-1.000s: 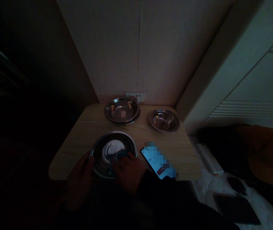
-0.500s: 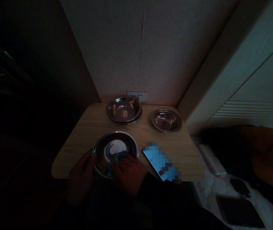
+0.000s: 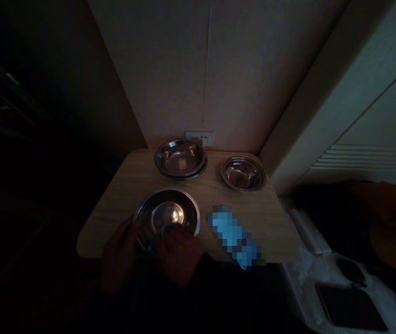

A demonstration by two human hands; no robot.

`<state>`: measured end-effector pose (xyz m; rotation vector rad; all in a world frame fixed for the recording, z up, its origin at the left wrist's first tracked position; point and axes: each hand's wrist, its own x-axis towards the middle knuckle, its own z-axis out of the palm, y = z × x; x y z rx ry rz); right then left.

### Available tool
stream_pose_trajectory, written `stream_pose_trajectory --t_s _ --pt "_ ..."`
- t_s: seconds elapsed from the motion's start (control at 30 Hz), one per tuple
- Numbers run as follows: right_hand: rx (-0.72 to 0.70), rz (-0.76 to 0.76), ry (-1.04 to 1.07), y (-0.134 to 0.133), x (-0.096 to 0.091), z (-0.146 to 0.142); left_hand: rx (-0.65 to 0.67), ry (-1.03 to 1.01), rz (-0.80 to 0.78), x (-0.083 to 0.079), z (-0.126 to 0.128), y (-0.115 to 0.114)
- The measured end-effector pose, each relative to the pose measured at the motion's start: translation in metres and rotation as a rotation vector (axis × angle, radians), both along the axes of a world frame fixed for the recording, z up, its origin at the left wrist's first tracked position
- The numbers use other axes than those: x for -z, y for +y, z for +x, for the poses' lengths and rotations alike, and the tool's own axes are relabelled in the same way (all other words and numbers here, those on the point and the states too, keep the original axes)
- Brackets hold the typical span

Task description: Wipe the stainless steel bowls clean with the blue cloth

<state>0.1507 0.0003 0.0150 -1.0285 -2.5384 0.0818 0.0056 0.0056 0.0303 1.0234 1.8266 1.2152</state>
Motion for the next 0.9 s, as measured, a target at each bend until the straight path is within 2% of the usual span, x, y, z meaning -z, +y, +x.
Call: stream_pose_trajectory --t_s 0.2,0.33,0.5,0.67,0.9 --pt "-0.016 0.059 -0.046 -0.001 0.004 0.026 0.035 -0.031 0.005 0.001 0.006 0.003" --pt "0.022 0.122 -0.005 -0.001 0.008 0.018 0.076 -0.049 0.003 0.011 0.011 -0.005" --pt "0.059 0.063 0.002 0.003 0.006 0.002 0.055 -0.062 0.028 0.023 0.012 -0.011" --pt "0.093 0.041 -0.001 0.002 0.004 0.002 0.06 -0.078 0.058 0.026 0.006 0.002" --pt "0.151 0.033 -0.042 0.003 0.005 0.016 0.054 -0.091 0.009 0.017 0.014 0.021"
